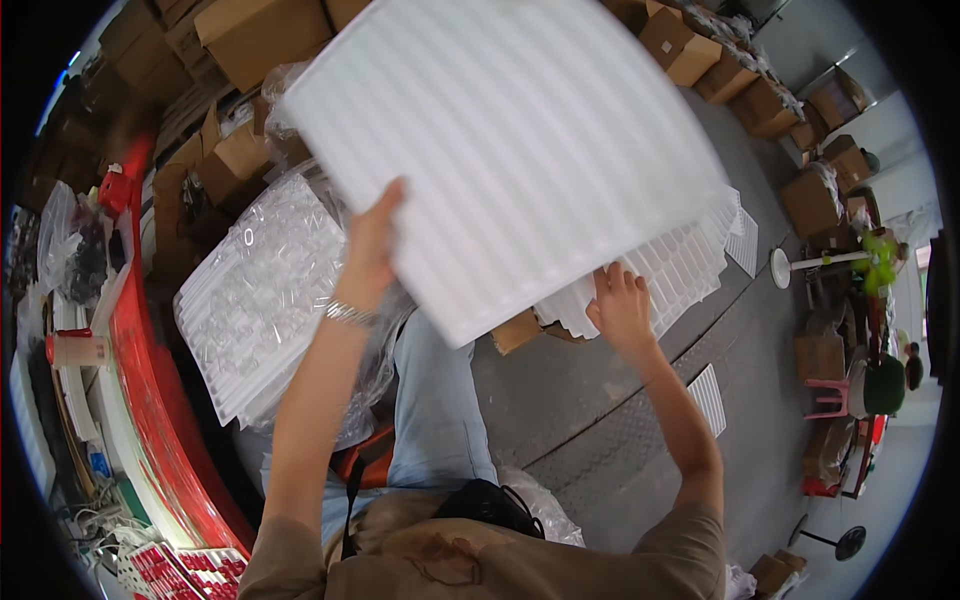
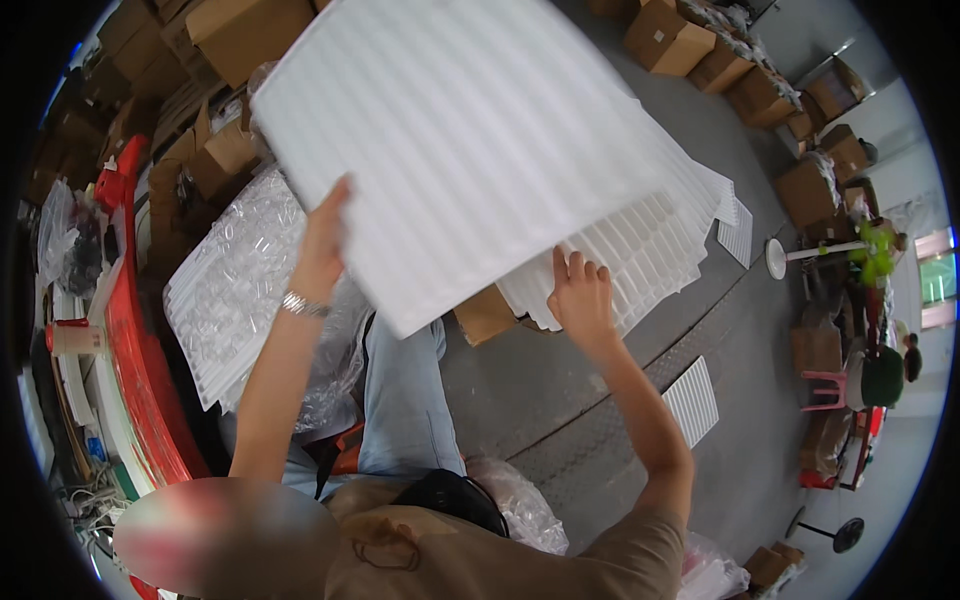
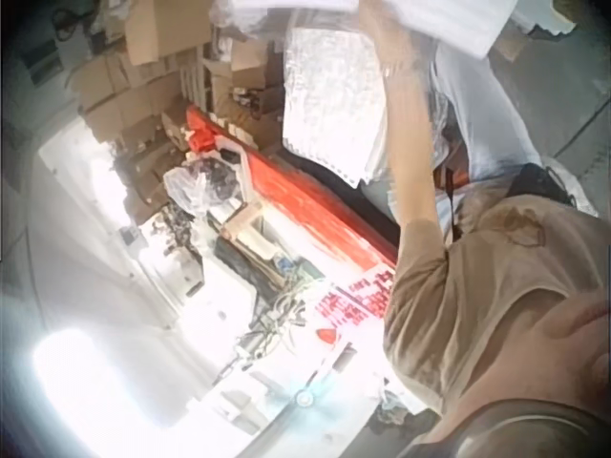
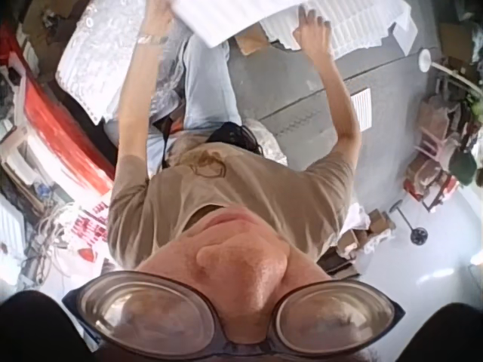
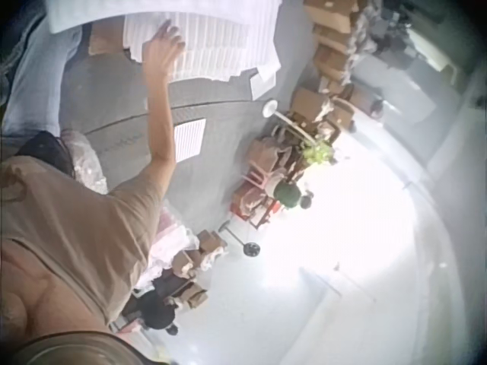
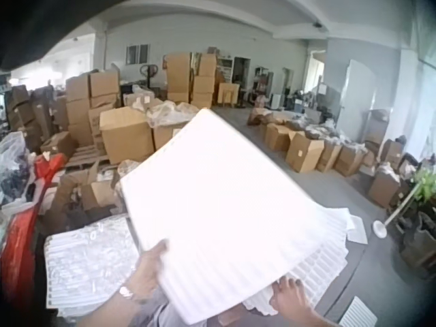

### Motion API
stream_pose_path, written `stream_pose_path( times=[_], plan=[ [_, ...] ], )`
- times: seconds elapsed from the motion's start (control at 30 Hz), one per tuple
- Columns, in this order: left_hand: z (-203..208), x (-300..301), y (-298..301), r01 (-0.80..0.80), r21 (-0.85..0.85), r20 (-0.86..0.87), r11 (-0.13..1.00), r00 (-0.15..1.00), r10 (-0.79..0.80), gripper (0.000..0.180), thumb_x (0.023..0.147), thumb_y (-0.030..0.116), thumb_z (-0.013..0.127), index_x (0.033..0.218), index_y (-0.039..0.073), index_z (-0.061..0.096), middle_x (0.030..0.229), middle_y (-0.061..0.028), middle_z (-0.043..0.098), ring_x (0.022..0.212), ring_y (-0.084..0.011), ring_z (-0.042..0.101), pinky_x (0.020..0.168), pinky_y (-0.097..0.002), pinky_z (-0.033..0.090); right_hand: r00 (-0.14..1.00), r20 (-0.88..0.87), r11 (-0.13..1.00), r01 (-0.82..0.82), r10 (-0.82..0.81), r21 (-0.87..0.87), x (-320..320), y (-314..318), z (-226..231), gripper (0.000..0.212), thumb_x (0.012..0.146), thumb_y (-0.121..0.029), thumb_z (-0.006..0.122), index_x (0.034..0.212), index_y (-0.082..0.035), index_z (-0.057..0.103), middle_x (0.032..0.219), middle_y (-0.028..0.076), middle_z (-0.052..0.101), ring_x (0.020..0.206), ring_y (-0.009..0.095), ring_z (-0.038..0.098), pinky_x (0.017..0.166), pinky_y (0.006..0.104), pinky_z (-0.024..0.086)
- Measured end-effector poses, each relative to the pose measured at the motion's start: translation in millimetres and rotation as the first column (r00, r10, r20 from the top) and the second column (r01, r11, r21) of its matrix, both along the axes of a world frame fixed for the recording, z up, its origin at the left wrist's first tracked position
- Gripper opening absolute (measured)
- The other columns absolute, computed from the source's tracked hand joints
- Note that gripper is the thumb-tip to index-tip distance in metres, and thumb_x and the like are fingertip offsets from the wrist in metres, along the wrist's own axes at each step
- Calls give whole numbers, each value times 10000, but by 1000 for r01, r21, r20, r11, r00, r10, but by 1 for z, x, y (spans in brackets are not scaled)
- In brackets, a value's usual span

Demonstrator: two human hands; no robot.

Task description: The person is inspecting small red rectangular components on trays and then organizing foam packaging sheets.

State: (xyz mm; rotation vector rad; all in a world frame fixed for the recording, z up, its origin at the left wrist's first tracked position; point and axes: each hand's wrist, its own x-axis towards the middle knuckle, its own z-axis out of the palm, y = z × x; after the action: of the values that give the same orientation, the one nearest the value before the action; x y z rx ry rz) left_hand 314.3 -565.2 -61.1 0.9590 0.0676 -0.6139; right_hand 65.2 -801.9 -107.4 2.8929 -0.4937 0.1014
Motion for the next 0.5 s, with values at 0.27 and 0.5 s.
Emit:
stream_pose_path(
  times=[0.27, 0.5],
  plan=[
    [-21, -64, -192, 343, 348, -118, 872, 939, -323, 791, 738, 448, 727, 1203, -92, 383, 985, -152, 552, 846, -199, 549, 743, -333, 479, 999, 27, 501, -34, 22, 865, -27, 80, 117, 481, 777, -310, 627, 1086, 56, 578, 1055, 203, 605, 982, 362, 575, 840, 433, 443],
    [-40, -96, -82, 90, 326, 296, 941, 936, -192, 657, 856, 371, 618, 1282, -26, 313, 964, -134, 596, 826, -173, 580, 729, -303, 477, 816, 575, -96, -569, 56, 817, -36, 155, 250, 391, 869, -319, 503, 1098, -4, 538, 1060, 149, 595, 1031, 237, 530, 849, 345, 407]
  ],
)
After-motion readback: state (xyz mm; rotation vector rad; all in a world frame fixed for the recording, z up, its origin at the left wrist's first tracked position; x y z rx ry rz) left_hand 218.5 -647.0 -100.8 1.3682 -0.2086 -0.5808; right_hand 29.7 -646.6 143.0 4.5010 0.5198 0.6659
